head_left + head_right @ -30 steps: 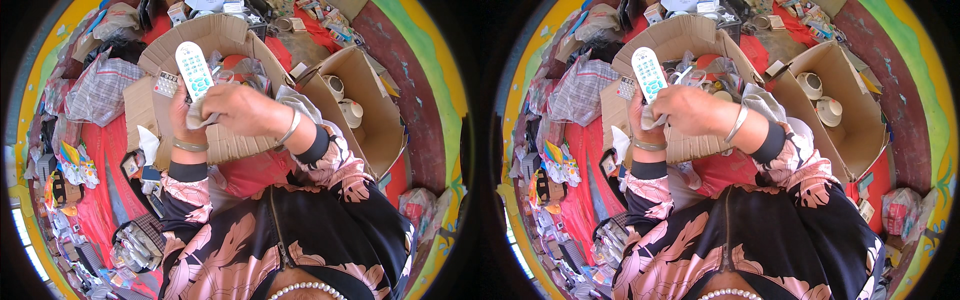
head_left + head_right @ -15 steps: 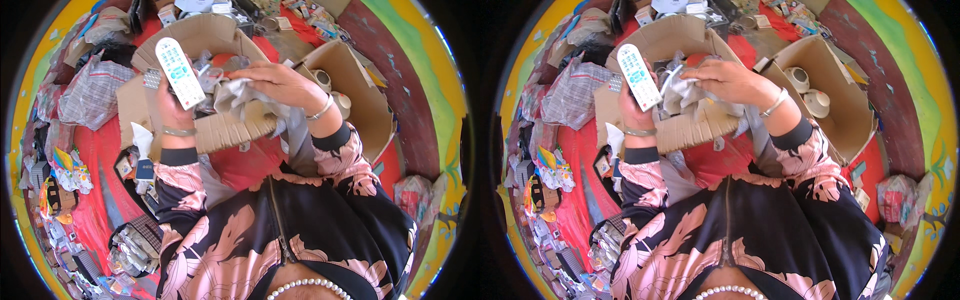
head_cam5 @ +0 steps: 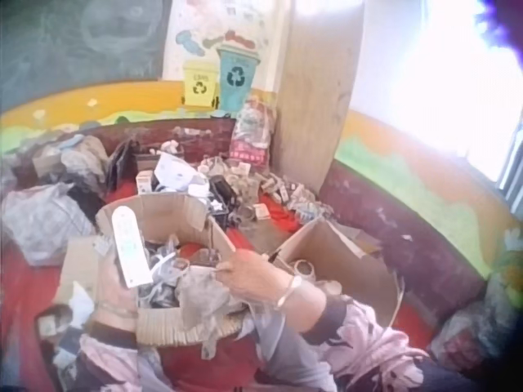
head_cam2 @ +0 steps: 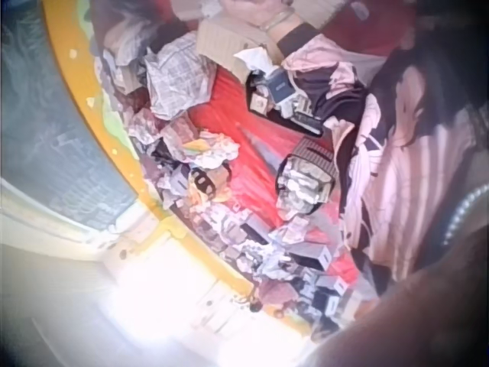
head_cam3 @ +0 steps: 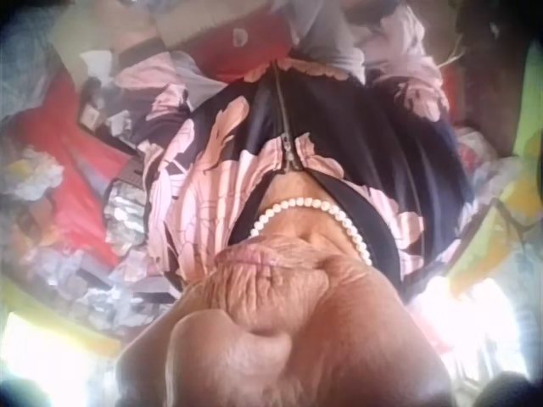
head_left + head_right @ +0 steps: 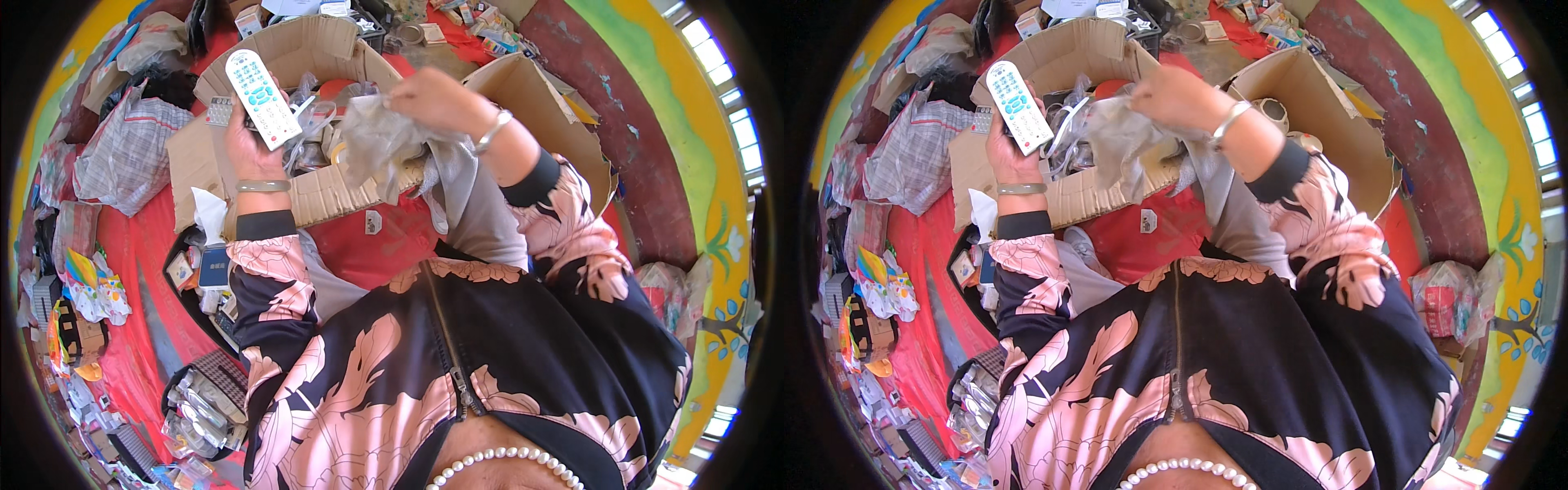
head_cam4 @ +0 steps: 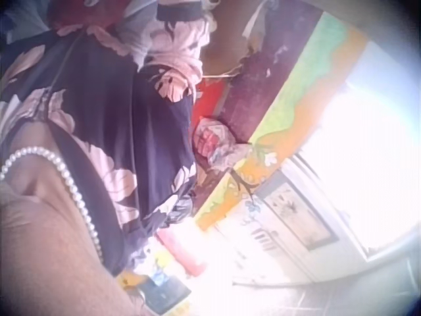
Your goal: The person wipes a blue picture frame and several remote controls with a gray cloth, then places them into cardboard boxes.
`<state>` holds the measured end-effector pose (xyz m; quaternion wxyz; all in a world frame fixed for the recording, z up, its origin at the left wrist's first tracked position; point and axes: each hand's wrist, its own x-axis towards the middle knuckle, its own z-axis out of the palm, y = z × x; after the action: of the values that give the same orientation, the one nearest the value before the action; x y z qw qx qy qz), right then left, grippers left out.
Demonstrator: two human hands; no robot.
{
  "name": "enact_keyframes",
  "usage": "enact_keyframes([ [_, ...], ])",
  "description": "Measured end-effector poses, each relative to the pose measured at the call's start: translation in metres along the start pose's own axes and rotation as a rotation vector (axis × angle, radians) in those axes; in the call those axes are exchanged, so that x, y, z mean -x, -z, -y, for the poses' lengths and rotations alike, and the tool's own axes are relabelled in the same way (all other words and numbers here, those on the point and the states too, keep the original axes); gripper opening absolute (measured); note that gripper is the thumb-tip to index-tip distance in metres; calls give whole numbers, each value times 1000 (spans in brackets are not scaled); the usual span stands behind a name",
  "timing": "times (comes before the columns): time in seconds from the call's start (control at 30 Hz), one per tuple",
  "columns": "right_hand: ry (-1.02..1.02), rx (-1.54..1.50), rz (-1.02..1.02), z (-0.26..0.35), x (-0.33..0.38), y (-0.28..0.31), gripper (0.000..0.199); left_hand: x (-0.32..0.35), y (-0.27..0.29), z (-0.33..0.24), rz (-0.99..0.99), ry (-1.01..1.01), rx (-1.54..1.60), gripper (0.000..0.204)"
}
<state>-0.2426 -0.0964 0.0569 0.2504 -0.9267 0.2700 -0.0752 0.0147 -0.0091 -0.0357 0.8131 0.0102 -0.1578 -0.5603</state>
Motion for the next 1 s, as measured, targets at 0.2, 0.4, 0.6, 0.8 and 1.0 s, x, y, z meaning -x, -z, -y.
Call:
enact_keyframes([
  [0.2, 269, 155, -239, 27, 1, -15, 21, -1, 3, -7, -27, -68, 22, 40],
  [0.4, 290, 573, 43, 53, 49, -97, 20, -3, 1, 2, -113, -83, -24, 39],
  [0.6, 63, 177, -110, 25, 72, -89, 36, 3, 3, -6, -85, -46, -96, 40],
  [0.8, -275, 353, -360, -66, 87, -50, 28, 0, -5, 14, -90, 36, -45, 41],
  [1.0, -161, 457, -450, -55, 76, -53, 25, -3, 12, 19, -99, 50, -87, 41],
])
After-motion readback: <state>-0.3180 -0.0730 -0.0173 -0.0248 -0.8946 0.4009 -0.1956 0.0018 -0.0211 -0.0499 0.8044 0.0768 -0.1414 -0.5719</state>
